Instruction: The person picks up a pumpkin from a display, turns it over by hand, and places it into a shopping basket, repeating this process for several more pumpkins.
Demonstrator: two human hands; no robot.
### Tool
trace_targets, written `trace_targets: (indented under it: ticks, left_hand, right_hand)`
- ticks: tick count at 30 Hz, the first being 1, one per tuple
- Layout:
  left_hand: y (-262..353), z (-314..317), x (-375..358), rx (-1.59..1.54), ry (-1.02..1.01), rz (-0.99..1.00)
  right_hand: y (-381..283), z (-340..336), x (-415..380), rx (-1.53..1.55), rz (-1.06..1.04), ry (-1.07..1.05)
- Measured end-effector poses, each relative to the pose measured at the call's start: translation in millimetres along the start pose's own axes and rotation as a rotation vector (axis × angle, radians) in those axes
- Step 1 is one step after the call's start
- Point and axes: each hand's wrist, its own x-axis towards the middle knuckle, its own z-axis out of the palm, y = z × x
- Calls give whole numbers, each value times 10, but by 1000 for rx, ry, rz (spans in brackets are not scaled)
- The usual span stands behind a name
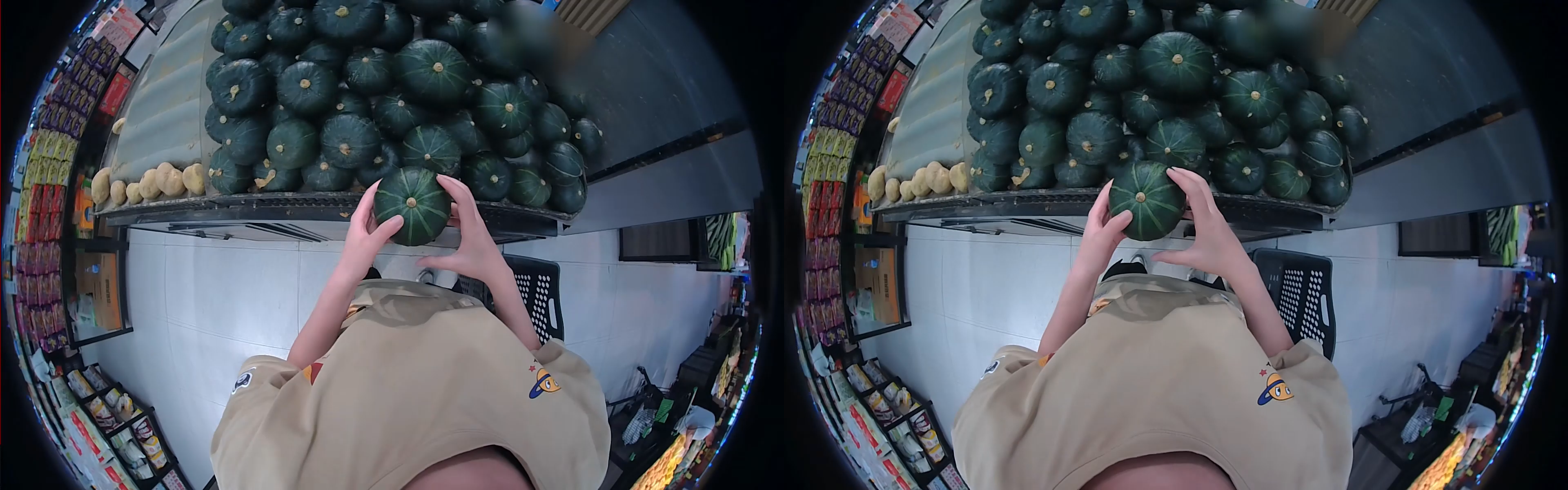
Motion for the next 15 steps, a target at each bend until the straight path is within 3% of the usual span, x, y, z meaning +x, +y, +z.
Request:
trace_targets:
  ticks: [2, 5, 7, 15]
  left_hand:
    - [20, 41, 35, 68, -60, 130]
    - [30, 139, 2, 50, -143, 59]
    - [-31, 177, 13, 74, -175, 58]
    - [-289, 277, 92, 59, -153, -88]
  right_hand:
    - [41, 23, -48, 55, 73, 23]
    - [46, 28, -83, 71, 157, 60]
    - [86, 28, -102, -131, 70, 138]
    - [175, -8, -238, -151, 72, 329]
